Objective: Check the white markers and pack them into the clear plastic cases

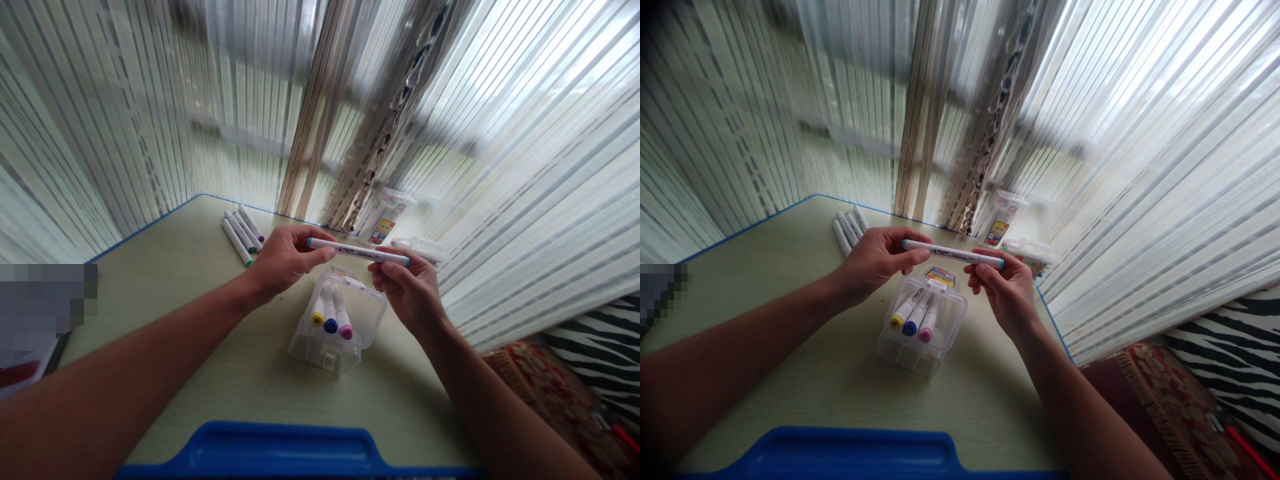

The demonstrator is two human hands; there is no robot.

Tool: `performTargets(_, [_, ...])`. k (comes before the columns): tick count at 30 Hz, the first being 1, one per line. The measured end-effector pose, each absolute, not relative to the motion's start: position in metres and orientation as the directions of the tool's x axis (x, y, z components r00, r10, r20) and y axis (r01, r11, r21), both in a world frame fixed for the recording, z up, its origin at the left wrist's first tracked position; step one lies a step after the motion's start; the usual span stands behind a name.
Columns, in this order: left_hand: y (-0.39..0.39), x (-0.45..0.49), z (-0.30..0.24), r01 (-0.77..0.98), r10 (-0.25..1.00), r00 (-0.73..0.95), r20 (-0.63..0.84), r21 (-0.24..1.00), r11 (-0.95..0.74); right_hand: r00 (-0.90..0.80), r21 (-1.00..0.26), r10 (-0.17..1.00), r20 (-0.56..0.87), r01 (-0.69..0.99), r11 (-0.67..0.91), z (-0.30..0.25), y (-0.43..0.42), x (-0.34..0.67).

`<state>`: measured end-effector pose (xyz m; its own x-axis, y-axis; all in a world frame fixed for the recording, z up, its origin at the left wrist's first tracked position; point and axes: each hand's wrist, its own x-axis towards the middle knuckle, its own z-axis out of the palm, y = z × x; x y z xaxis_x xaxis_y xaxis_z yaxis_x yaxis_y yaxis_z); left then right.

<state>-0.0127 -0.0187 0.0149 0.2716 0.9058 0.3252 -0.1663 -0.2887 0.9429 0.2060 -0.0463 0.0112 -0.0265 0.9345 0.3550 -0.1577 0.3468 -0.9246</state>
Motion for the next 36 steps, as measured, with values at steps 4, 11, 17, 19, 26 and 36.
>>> performTargets(4, [-0.0189, -0.0123, 0.0148, -0.199, 0.895, 0.289, 0.34, 0.936, -0.291, -0.014, -0.926, 0.938, 0.346, -0.164, 0.339, 0.0116, -0.0466, 0.2058])
performTargets(11, [-0.0177, -0.0126, 0.0125, -0.149, 0.898, 0.287, 0.332, 0.942, -0.301, 0.009, -0.934, 0.942, 0.336, -0.129, 0.334, 0.011, -0.0463, 0.2048])
performTargets(17, [-0.0162, -0.0122, 0.0118, -0.171, 0.907, 0.277, 0.318, 0.945, -0.28, 0.023, -0.939, 0.949, 0.314, -0.139, 0.314, 0.0131, -0.0469, 0.2033])
performTargets(19, [-0.0164, -0.0114, 0.0126, -0.193, 0.914, 0.276, 0.299, 0.948, -0.252, 0.032, -0.938, 0.95, 0.312, -0.152, 0.313, 0.0143, -0.0472, 0.2033])
performTargets(26, [-0.0164, -0.0116, 0.0127, -0.19, 0.909, 0.277, 0.311, 0.945, -0.266, 0.023, -0.928, 0.942, 0.336, -0.161, 0.335, 0.0139, -0.0474, 0.2035])
performTargets(36, [-0.0184, -0.0126, 0.0134, -0.13, 0.903, 0.275, 0.329, 0.944, -0.305, 0.02, -0.939, 0.944, 0.328, -0.105, 0.328, 0.0141, -0.048, 0.2014])
